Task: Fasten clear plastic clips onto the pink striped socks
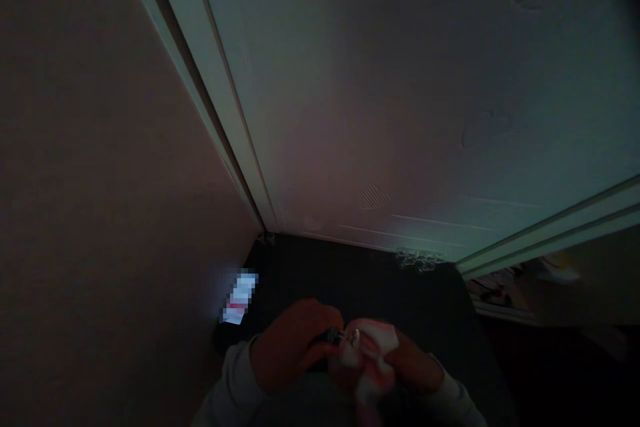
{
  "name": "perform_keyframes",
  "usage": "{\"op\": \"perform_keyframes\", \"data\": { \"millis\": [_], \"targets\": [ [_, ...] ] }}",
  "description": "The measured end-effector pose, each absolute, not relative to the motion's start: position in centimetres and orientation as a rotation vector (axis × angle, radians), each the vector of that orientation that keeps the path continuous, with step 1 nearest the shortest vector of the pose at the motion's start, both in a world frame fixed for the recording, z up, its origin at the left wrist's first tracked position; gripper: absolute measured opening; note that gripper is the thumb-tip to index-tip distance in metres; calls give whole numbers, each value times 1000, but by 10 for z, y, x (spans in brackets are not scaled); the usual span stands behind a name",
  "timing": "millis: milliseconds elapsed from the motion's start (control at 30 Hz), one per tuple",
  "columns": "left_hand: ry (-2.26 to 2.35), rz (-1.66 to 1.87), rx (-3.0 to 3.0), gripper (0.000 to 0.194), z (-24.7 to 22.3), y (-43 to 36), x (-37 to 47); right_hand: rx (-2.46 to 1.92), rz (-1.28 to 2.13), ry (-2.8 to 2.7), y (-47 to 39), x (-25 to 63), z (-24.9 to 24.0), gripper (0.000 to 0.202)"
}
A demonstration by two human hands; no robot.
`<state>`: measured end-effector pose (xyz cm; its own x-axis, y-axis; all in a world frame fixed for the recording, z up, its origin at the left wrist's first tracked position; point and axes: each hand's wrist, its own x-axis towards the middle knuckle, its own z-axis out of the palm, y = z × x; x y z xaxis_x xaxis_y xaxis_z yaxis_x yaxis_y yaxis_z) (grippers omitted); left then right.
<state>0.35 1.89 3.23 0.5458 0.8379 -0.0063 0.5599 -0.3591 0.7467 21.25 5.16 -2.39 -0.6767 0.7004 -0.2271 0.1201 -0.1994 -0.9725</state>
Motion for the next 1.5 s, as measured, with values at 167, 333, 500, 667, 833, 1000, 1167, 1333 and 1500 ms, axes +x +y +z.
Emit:
{"op": "perform_keyframes", "data": {
  "millis": [167, 333, 500, 667, 833, 1000, 1167, 1333, 1500],
  "targets": [
    [1172, 435, 2079, 17, 27, 17, 6, -1003, 1804, -1716, 47, 214, -11, 29],
    [1164, 423, 2097, 20, 32, 13, 6, -1144, 1803, -1711, 39, 208, -10, 18],
    [1112, 509, 2042, 21, 37, 10, 6, -1168, 1798, -1659, 28, 204, -22, 27],
    [1116, 571, 1944, 21, 32, 8, 6, -1241, 1652, -1637, 20, 204, -24, 40],
    [1204, 633, 1882, 21, 24, 6, 10, -1147, 1641, -1676, 21, 205, -16, 48],
    [1224, 678, 1875, 24, 27, 5, 11, -1103, 1594, -1705, 24, 207, -13, 33],
    [1211, 717, 1813, 23, 33, 6, 13, -1110, 1597, -1652, 26, 206, -14, 17],
    [1349, 768, 1596, 26, 30, 4, 13, -1179, 1514, -1712, 30, 205, -11, 15],
    [1331, 736, 1452, 31, 28, 8, 12, -1163, 1422, -1810, 33, 206, -8, 19]
  ]
}}
